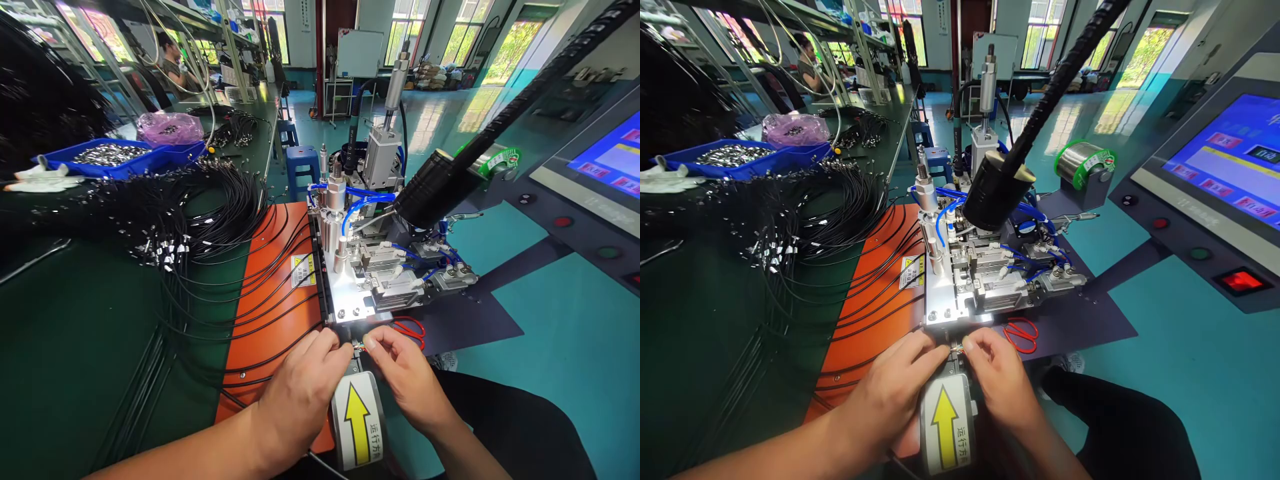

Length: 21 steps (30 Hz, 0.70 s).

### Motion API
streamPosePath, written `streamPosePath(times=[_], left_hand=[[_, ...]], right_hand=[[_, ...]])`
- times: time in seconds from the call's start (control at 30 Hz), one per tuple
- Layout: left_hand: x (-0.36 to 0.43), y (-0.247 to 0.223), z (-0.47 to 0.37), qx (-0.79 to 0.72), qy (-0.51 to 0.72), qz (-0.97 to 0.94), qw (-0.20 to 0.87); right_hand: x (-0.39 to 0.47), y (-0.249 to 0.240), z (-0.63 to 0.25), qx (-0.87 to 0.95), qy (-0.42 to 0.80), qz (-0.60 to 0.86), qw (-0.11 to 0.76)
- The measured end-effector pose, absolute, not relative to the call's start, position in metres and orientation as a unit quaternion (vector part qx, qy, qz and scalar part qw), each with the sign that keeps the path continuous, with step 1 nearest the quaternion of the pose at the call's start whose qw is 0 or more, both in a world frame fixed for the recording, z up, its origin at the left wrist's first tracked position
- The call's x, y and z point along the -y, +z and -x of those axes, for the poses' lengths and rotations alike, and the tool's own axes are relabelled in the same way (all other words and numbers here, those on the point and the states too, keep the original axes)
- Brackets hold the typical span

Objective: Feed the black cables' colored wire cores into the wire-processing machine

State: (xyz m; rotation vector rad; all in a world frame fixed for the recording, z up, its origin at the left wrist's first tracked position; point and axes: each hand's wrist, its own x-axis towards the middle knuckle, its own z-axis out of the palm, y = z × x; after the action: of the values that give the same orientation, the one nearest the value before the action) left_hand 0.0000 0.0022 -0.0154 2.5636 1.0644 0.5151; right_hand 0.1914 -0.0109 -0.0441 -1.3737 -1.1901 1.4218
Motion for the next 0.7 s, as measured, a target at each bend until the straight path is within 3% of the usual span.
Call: streamPosePath(times=[0.7], left_hand=[[-0.0027,-0.0147,-0.0009,-0.359,0.177,-0.905,0.145]], right_hand=[[0.0128,-0.0472,-0.1926,0.485,0.55,0.544,0.408]])
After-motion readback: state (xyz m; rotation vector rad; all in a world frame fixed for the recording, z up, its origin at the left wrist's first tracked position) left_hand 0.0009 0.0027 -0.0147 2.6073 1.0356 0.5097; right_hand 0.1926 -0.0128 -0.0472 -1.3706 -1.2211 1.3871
